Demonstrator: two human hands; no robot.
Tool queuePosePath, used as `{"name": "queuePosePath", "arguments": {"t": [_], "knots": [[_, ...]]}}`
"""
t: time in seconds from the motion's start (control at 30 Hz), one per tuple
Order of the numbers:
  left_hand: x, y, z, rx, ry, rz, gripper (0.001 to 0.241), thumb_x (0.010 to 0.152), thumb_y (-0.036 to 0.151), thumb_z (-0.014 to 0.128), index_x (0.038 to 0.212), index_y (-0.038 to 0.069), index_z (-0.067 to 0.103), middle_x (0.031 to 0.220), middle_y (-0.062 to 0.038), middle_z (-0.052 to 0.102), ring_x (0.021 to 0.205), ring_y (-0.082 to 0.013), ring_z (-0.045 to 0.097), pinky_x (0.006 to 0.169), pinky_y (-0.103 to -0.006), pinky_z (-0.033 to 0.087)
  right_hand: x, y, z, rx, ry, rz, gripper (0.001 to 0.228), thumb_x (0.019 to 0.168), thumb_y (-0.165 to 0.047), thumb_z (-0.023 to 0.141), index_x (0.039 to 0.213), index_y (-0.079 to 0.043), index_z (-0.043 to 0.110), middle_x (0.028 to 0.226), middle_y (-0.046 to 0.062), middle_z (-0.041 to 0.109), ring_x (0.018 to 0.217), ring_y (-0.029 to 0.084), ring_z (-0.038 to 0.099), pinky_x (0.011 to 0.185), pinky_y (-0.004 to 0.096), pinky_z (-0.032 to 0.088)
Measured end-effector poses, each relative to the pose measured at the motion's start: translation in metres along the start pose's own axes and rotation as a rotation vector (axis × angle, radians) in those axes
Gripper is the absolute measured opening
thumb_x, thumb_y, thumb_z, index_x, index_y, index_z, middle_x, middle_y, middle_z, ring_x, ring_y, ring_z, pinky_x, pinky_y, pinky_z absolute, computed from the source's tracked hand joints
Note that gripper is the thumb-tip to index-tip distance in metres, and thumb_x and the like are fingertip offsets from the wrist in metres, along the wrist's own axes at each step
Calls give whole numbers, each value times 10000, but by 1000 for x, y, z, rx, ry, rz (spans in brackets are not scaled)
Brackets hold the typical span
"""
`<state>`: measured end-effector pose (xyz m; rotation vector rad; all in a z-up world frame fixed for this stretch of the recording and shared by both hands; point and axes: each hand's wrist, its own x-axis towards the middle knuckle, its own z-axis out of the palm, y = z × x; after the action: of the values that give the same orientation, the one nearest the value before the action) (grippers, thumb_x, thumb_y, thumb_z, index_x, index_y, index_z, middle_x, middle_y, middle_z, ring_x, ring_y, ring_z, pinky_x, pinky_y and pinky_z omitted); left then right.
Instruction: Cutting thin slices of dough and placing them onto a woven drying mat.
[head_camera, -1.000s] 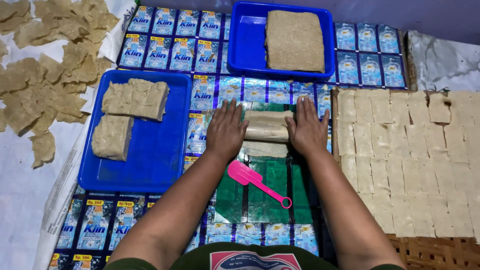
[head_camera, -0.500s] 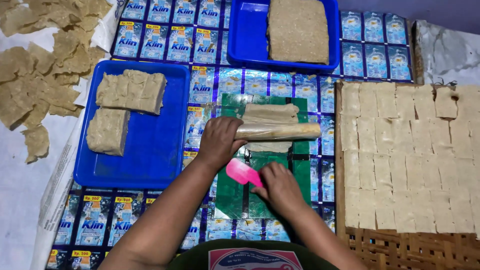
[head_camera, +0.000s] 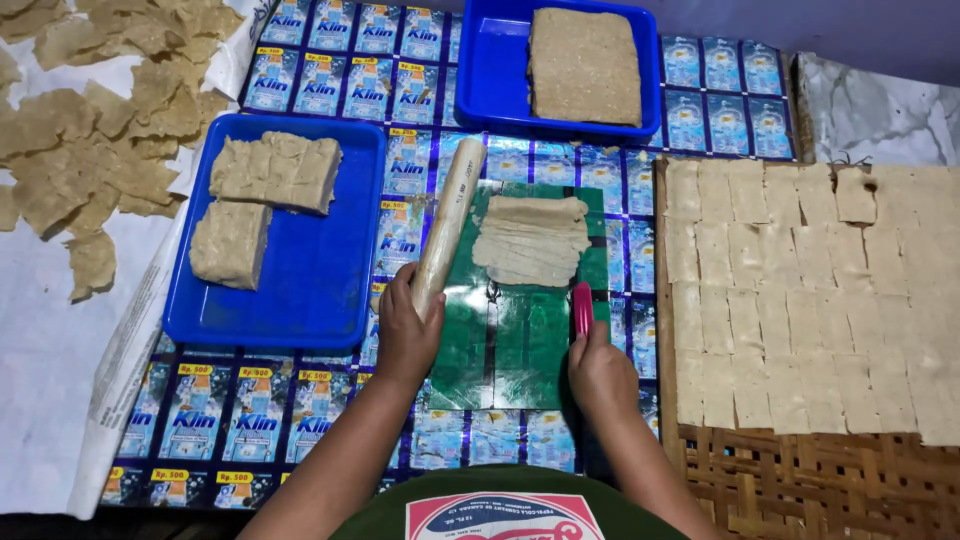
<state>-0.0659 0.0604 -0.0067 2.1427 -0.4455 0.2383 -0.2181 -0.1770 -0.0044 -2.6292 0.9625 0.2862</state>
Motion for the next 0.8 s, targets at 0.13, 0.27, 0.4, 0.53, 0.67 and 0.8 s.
{"name": "queuePosePath", "arguments": {"t": [0.13,0.27,0.4,0.53,0.67,0.8], "knots": [[-9,-16,7,21,27,66,497,952,213,681,1384,33,516,1250,-209,598,1132,-429,619,978,-516,497,9,-2,-2,53,5,-12,308,1043,-382,373,1133,-120,507,831,260,735,872,511,731,740,593,568],[-11,-19,7,28,41,85,481,960,226,671,1376,36,522,1266,-193,590,1139,-415,616,980,-511,496,15,-9,-2,50,-33,5,317,1036,-399,366,1127,-132,512,875,252,738,925,499,729,794,585,568],[-9,-20,8,40,70,130,474,953,232,682,1352,29,529,1245,-187,596,1121,-417,621,970,-511,498,21,-17,-2,47,20,-7,345,1035,-380,352,1160,-102,515,883,278,732,935,530,716,830,610,565],[-9,-24,10,57,86,148,469,946,239,688,1339,30,539,1244,-181,602,1122,-407,630,972,-503,503,32,-22,4,14,49,-14,329,1045,-354,351,1163,-94,515,875,276,728,923,520,723,833,598,575],[-8,-22,8,61,90,165,454,947,226,686,1327,23,541,1241,-182,604,1125,-409,631,966,-509,505,44,-29,5,19,81,-9,344,1050,-356,330,1179,-89,506,875,265,726,922,519,723,836,598,575],[-7,-20,7,61,97,170,448,948,223,685,1322,21,542,1245,-181,602,1127,-411,627,961,-505,506,60,-40,-3,25,90,6,341,1047,-365,325,1173,-94,489,907,263,729,949,516,720,855,603,569]]}}
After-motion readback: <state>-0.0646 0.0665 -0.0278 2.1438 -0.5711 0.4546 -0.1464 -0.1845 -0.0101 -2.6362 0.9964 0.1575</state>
